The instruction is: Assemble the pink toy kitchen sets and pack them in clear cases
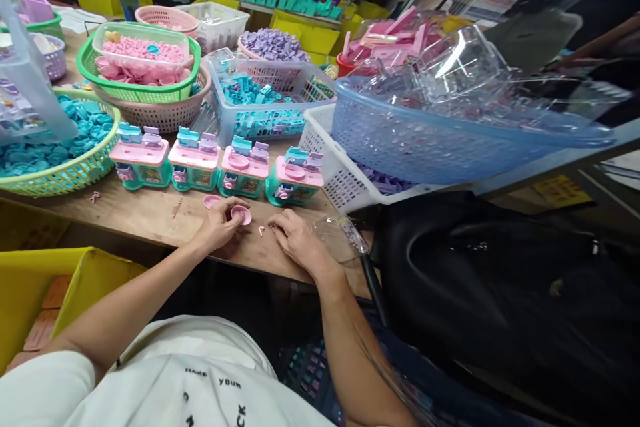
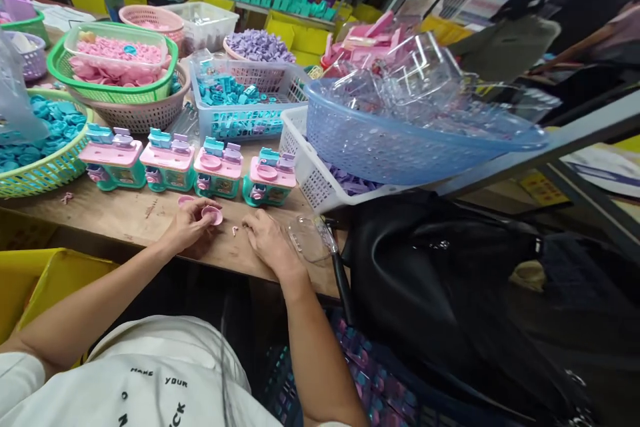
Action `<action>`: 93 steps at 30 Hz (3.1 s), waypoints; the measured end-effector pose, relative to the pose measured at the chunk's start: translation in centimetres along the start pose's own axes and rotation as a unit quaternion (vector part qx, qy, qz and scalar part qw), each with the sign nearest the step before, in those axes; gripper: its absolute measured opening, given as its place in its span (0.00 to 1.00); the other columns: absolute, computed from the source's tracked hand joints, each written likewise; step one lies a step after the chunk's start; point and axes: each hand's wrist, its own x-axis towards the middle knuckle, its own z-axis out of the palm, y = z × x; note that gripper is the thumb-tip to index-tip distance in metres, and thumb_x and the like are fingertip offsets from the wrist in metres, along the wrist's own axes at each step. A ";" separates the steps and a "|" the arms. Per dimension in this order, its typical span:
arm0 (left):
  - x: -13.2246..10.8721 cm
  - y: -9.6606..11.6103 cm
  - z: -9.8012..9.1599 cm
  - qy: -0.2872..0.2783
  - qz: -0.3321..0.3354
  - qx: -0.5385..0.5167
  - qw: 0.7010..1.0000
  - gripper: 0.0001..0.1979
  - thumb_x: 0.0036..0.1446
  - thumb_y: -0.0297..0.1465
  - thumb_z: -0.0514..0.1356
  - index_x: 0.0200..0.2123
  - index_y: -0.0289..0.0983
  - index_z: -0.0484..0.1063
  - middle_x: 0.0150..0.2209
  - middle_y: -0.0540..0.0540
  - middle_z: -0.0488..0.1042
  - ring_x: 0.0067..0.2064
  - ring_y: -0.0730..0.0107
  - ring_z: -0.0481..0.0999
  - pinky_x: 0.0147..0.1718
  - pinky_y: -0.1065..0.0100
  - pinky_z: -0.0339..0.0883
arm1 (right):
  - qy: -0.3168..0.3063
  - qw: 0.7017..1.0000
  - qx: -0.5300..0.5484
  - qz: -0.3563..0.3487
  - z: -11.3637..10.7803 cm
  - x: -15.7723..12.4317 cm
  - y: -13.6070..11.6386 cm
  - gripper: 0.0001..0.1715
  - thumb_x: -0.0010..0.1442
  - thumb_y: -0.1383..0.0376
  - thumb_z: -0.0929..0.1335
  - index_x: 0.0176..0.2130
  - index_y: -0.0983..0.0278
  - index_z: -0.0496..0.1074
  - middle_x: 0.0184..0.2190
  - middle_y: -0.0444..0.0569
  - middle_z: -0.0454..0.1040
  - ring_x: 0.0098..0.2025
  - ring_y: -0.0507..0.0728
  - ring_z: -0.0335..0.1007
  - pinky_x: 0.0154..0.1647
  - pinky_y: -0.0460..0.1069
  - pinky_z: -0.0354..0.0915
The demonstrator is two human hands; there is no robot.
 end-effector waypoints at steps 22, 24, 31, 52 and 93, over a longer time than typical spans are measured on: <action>0.6 1.3 2.8 0.026 -0.087 -0.154 0.984 0.21 0.40 0.40 0.73 0.27 0.37 0.65 0.20 0.54 0.71 0.20 0.78 0.68 0.17 0.77 0.59 | 0.179 0.921 0.331 0.097 0.7 1.2 -4.3 0.13 0.66 0.58 0.68 0.46 0.61 0.77 0.40 0.50 0.79 0.37 0.55 0.77 0.39 0.49 0.75; 0.6 1.5 2.9 0.020 -0.075 -0.170 0.982 0.21 0.38 0.40 0.74 0.28 0.36 0.67 0.21 0.54 0.71 0.20 0.78 0.68 0.18 0.76 0.60 | 0.172 0.939 0.291 0.062 0.3 0.9 -4.3 0.12 0.67 0.59 0.67 0.45 0.60 0.78 0.40 0.49 0.79 0.39 0.55 0.77 0.41 0.50 0.75; 0.0 1.6 2.9 0.031 -0.043 -0.135 0.989 0.18 0.42 0.41 0.72 0.26 0.35 0.70 0.21 0.52 0.72 0.22 0.77 0.69 0.20 0.75 0.63 | 0.286 0.941 0.169 0.061 0.4 1.3 -5.5 0.11 0.68 0.59 0.66 0.38 0.60 0.77 0.38 0.51 0.78 0.43 0.58 0.76 0.47 0.54 0.74; -0.2 0.0 2.6 0.154 0.301 0.257 0.905 0.06 0.58 0.25 0.54 0.29 0.37 0.66 0.26 0.50 0.67 0.28 0.72 0.65 0.28 0.70 0.60 | 0.318 0.945 0.066 0.021 1.2 1.4 -8.1 0.07 0.68 0.67 0.66 0.38 0.61 0.74 0.38 0.51 0.82 0.41 0.57 0.79 0.47 0.53 0.72; 3.0 5.5 -14.1 0.188 0.168 0.263 0.931 0.12 0.62 0.32 0.56 0.41 0.34 0.77 0.38 0.44 0.79 0.36 0.68 0.76 0.36 0.69 0.69 | 0.142 0.968 -0.077 -0.192 3.7 17.7 -9.2 0.11 0.70 0.62 0.65 0.37 0.60 0.75 0.38 0.47 0.82 0.48 0.59 0.69 0.51 0.55 0.52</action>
